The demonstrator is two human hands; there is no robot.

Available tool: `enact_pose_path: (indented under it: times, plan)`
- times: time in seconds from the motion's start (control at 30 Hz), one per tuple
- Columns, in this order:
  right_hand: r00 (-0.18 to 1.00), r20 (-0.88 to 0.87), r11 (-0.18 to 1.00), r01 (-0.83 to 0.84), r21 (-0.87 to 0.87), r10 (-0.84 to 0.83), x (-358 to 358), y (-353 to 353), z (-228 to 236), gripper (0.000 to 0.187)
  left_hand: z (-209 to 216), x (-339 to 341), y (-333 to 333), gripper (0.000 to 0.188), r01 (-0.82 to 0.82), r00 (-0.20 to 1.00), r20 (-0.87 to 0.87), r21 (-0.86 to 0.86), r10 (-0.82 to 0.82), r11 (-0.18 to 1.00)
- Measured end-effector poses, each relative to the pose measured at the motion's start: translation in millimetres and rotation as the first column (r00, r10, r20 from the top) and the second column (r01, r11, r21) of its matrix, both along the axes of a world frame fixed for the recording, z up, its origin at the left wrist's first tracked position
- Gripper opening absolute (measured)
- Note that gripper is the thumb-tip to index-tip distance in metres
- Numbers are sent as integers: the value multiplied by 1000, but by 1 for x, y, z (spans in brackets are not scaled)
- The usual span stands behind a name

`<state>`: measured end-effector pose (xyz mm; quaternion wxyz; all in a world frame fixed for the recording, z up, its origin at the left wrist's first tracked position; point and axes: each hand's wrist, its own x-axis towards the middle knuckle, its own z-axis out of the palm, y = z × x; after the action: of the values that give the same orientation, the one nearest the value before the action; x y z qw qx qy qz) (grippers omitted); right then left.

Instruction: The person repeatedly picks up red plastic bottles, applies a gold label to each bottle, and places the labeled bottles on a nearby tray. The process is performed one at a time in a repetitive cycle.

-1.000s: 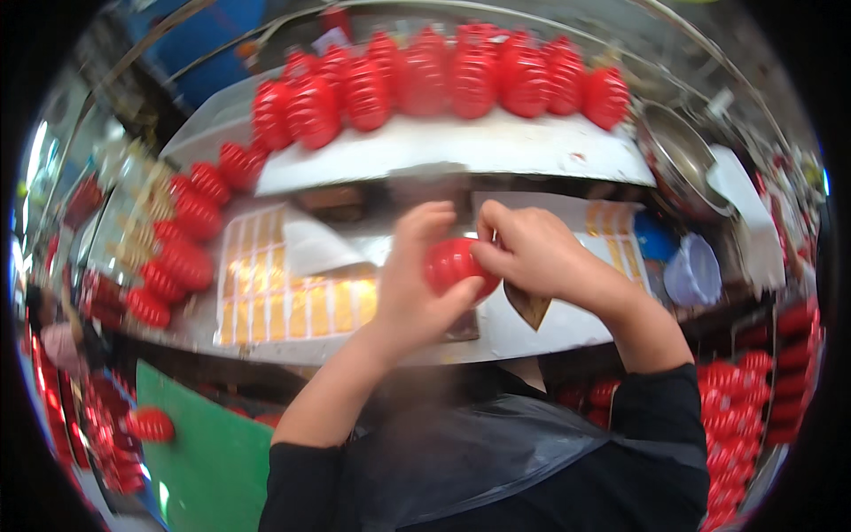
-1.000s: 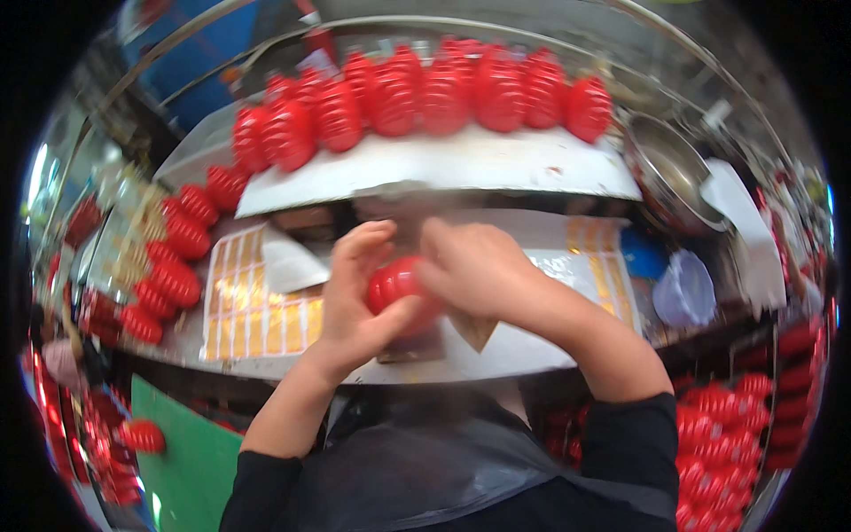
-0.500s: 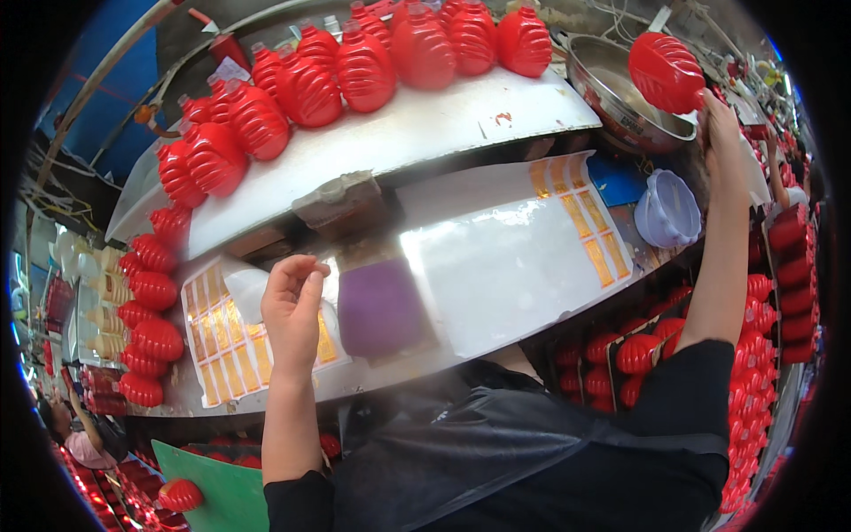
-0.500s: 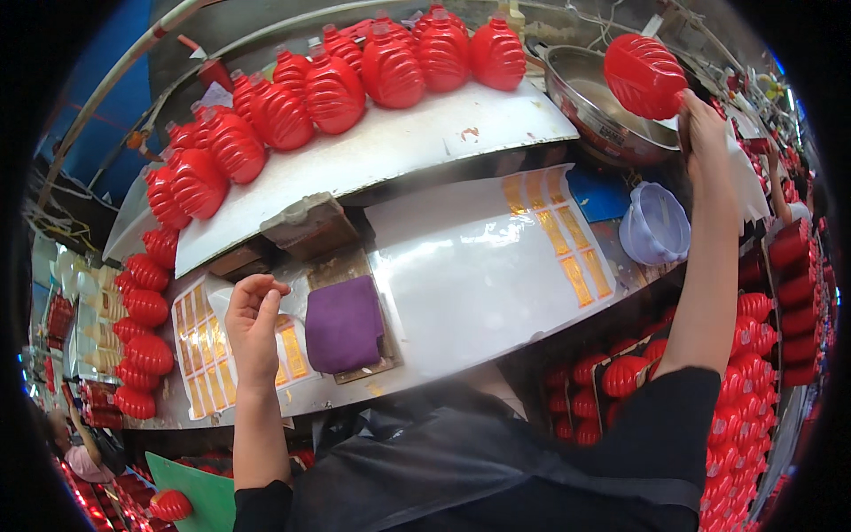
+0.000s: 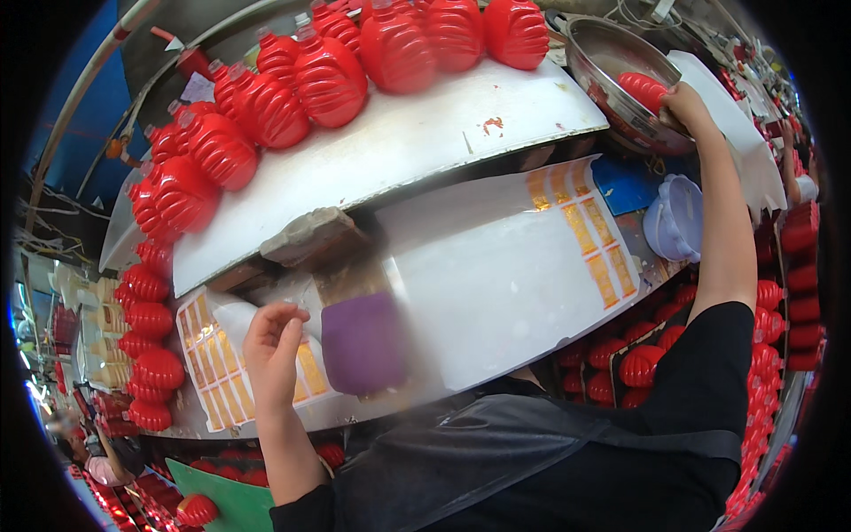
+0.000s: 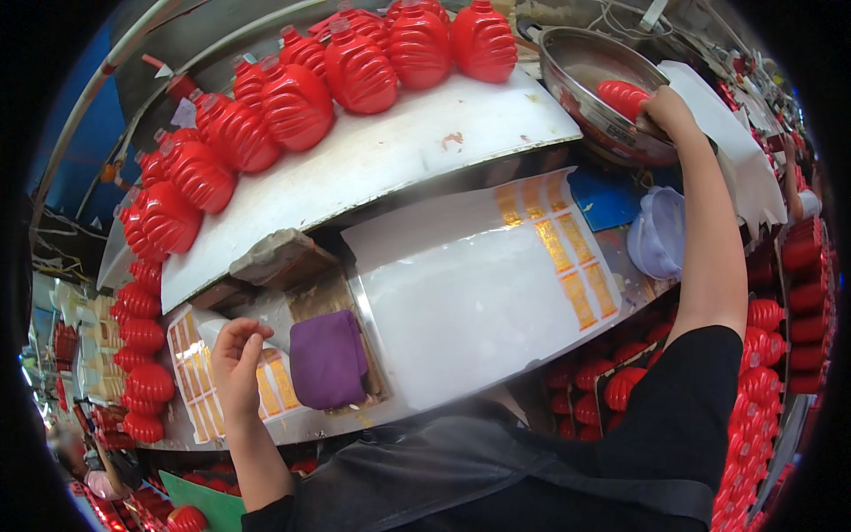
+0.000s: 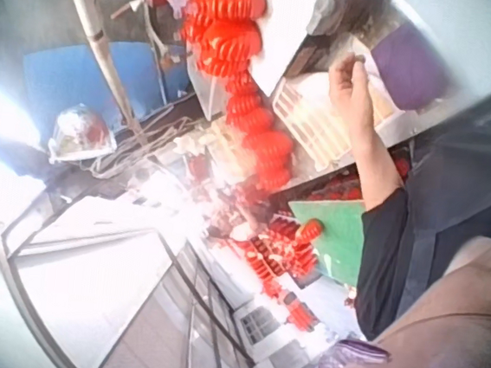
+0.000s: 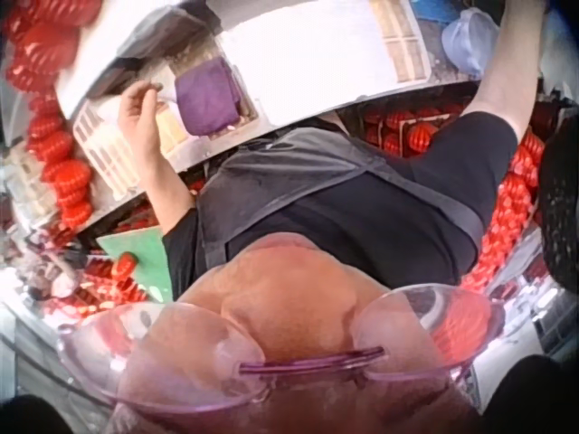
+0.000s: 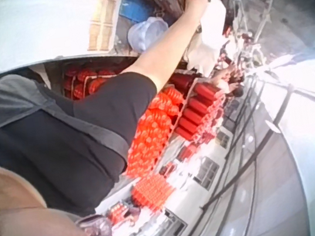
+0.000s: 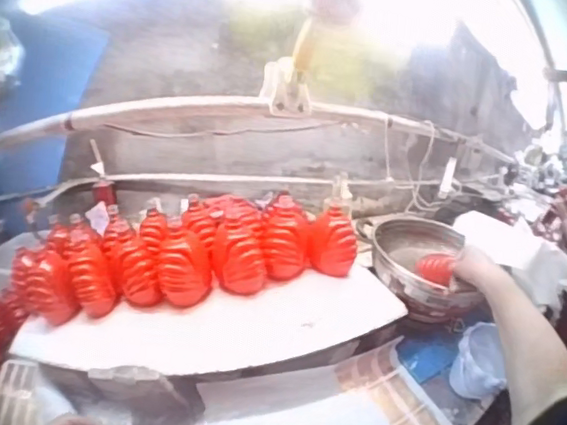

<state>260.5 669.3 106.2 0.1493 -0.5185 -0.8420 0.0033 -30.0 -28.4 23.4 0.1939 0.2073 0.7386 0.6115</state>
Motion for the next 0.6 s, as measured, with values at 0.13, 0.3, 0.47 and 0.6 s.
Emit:
enact_pose_path:
  times: [0.13,0.3,0.47,0.6]
  plan:
    - [999,52,974,27,-227,-16,-6,7,4,28,-12,8,-11,18,-28,999,46,25,27,999]
    - [972,-222,903,-29,-429,-74,-3,16,-3,19,-20,15,-22,18,-9,997,76,22,7,1000]
    - [599,-726,886,-60,-460,-337,8,15,0,18,-17,18,-19,19,8,999,46,7,-8,1000]
    - [446,-826,908,-62,-414,-345,15,-3,23,24,-15,22,-10,18,124,991,48,-39,-122,992]
